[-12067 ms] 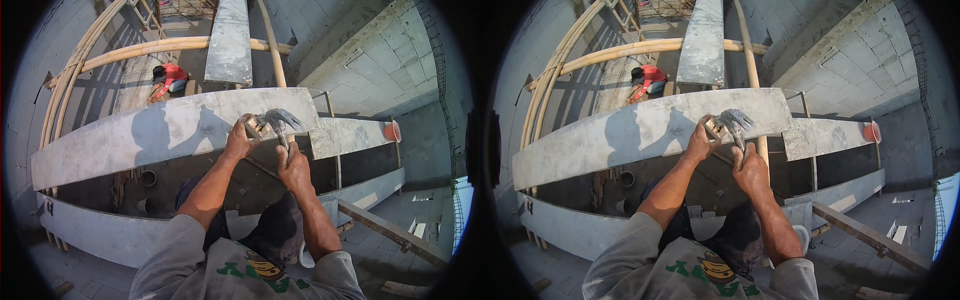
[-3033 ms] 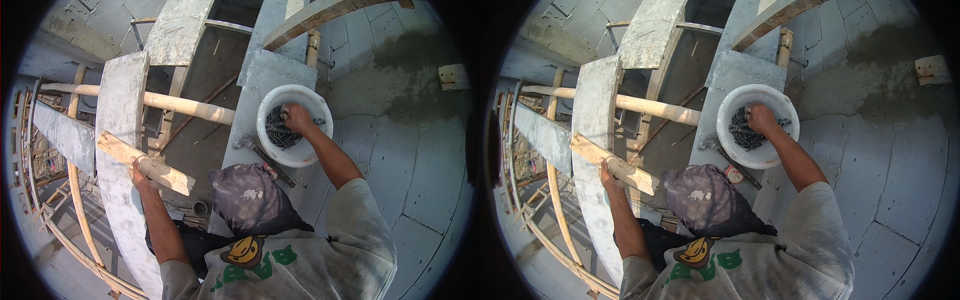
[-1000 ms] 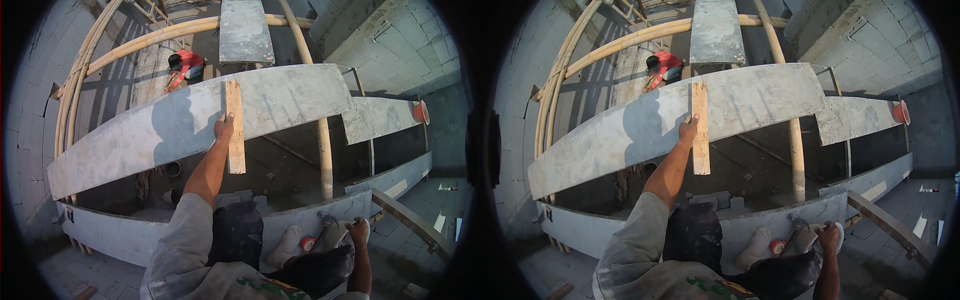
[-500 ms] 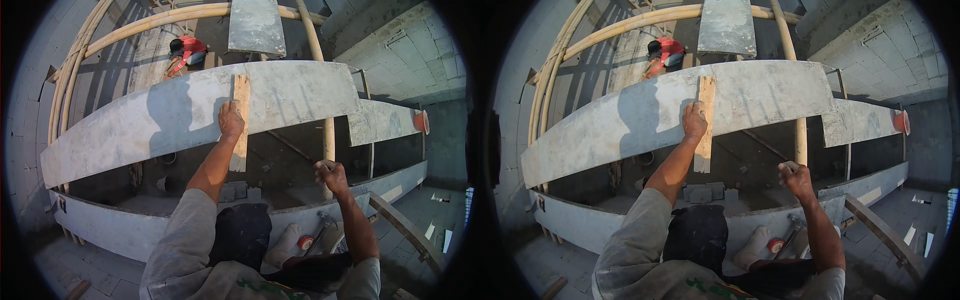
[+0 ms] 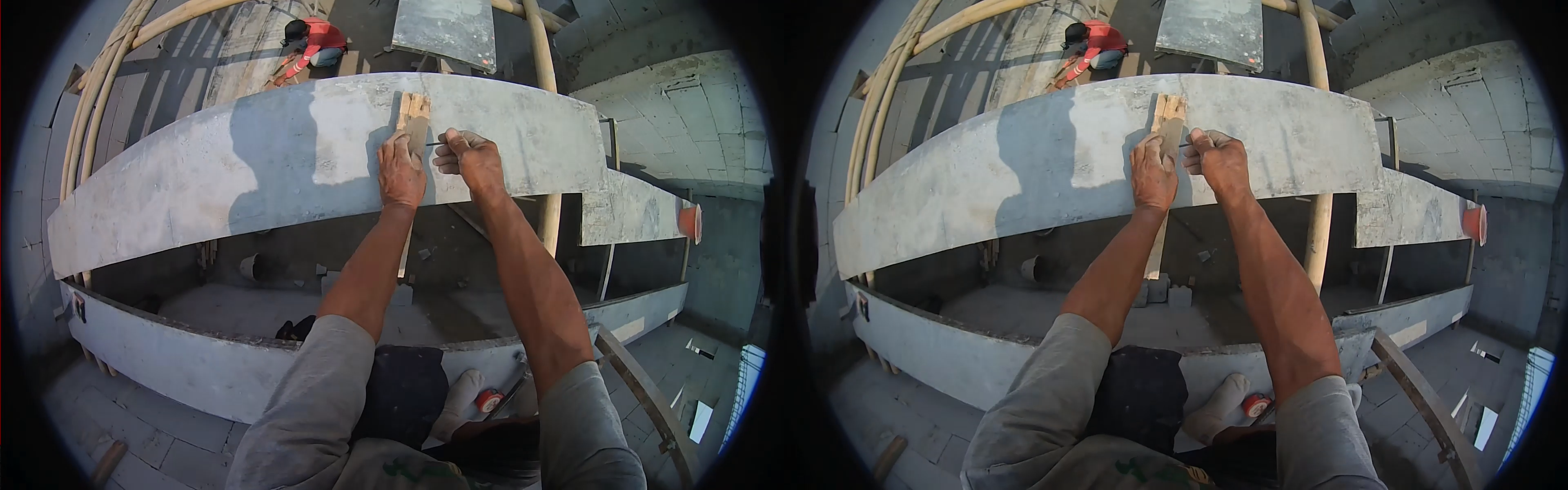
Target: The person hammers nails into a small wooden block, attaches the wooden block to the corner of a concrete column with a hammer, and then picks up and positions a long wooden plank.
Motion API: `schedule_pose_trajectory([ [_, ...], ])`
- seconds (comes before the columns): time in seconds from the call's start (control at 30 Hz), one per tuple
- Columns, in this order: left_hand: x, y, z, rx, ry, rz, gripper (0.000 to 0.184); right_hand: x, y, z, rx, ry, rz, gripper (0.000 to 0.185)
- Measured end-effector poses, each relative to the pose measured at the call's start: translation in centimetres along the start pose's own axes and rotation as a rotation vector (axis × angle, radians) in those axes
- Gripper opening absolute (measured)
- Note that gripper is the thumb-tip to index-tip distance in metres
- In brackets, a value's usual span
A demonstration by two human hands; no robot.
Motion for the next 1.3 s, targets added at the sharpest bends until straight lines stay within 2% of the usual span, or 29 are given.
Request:
schedule_pose_trajectory([
  [0.47,-0.3,-0.3,0.3,-0.039,-0.141,-0.093,0.042,-1.0,-4.3,2.6,0.002,0.065,-0.085,0.031],
  [0.67,-0.6,-0.2,0.7,-0.008,-0.193,-0.074,0.041,-1.2,-4.0,3.3,0.03,0.275,-0.146,0.032],
  [0.7,-0.5,-0.2,0.7,-0.011,-0.208,-0.073,0.04,-1.2,-4.0,3.4,0.05,0.401,-0.187,0.031],
  [0.77,-0.3,-0.5,0.7,-0.013,-0.192,-0.089,0.033,-1.5,-4.4,3.7,0.091,0.658,-0.273,0.03],
  [0.87,-0.4,-1.7,0.3,-0.03,-0.207,-0.101,0.025,-2.0,-3.9,4.4,0.069,0.628,-0.29,0.03],
  [0.9,-0.7,-2.3,0.4,-0.037,-0.218,-0.103,0.024,-2.2,-3.5,4.5,0.073,0.73,-0.26,0.031],
  [1.0,-1.1,-2.6,0.8,0.036,-0.197,-0.046,0.022,-2.5,-3.3,4.9,0.123,0.757,-0.313,0.031],
  [1.03,-0.7,-2.4,0.5,0.09,-0.193,-0.004,0.023,-2.2,-3.5,4.9,0.102,0.758,-0.267,0.031],
  [1.13,-1.7,-2.3,1.2,-0.072,-0.222,-0.047,0.033,-1.8,-2.5,5.0,0.016,0.729,-0.338,0.034],
  [1.23,-1.5,-2.7,1.0,-0.072,-0.151,-0.137,0.035,-1.2,1.6,1.2,0.15,0.565,-0.412,0.045],
  [1.3,-1.4,-2.9,1.0,-0.064,-0.187,-0.172,0.037,0.9,5.9,-2.4,0.111,0.504,-0.139,0.049],
])
Point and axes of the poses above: each hand's wrist, its own y-axis away from the middle knuckle, its own z-axis out of the palm, x = y × z, the point moved 8 cm from there along -y, towards the middle knuckle, and after that the axes turned 3 degrees about y, right-handed, at the moved point
